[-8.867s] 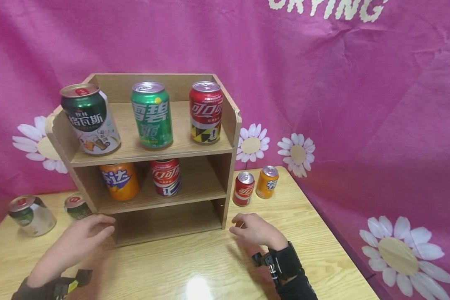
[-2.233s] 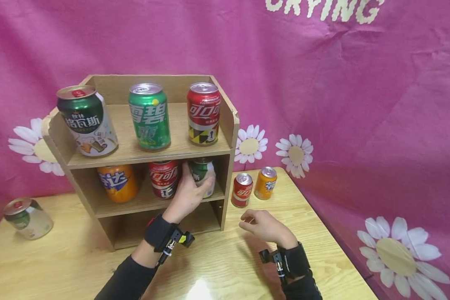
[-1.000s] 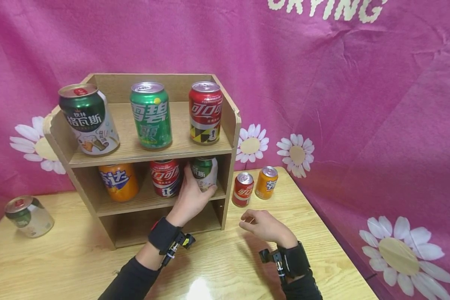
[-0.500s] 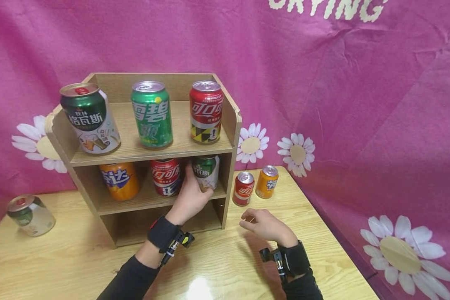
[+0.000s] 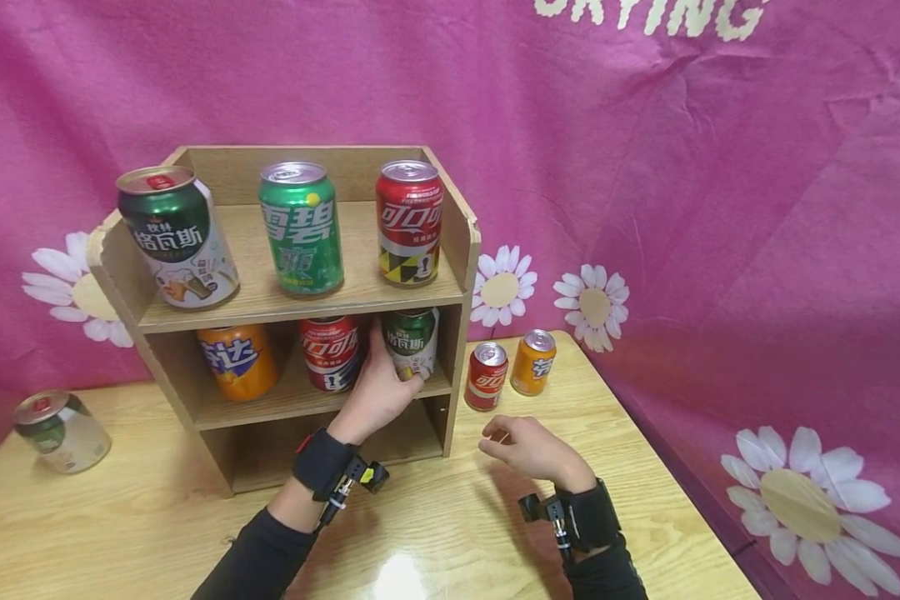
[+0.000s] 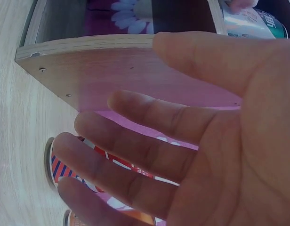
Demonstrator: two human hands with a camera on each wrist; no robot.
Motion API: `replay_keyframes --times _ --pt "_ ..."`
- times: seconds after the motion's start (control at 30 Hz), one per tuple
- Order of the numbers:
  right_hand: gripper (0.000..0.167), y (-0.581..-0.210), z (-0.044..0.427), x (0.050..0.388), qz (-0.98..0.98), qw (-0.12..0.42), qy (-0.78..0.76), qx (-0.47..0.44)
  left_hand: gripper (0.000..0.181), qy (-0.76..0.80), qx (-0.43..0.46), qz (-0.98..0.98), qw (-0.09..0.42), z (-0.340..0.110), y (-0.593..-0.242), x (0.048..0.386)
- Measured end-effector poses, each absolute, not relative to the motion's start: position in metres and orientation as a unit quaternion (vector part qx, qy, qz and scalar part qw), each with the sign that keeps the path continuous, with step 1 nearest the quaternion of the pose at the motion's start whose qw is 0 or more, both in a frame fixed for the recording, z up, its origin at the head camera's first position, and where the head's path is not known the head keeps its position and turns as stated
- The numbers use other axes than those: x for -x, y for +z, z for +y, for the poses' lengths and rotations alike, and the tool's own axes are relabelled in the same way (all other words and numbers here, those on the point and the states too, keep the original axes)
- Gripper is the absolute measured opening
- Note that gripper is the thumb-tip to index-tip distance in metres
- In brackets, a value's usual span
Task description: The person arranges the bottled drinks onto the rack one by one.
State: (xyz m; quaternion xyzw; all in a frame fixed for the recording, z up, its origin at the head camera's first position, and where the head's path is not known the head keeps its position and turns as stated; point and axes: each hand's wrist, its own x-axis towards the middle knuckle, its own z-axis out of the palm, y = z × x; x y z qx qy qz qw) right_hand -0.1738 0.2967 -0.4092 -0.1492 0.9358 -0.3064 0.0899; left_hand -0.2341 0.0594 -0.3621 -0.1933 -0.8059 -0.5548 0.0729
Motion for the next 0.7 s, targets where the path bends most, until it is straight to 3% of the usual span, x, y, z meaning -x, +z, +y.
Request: replay_keyframes --times 0.13,0.43,0.7 --pt "0.030 -0.4096 0.2971 0.1745 0.935 0.088 -0.307 0.152 0.101 -0.549 0.194 -0.809 0.077 0.0600 -0.3635 0.2343" --pt "0.028 -0.4103 0.2957 0.1745 0.936 0.080 -0.304 0.155 0.095 -0.513 0.185 -0.827 0.141 0.0669 -0.3689 0.2306" --pt "0.029 -0.4091 0.2954 0.1744 0.936 0.085 -0.304 0.156 0.088 -0.545 0.185 -0.815 0.072 0.0610 -0.3600 0.2346"
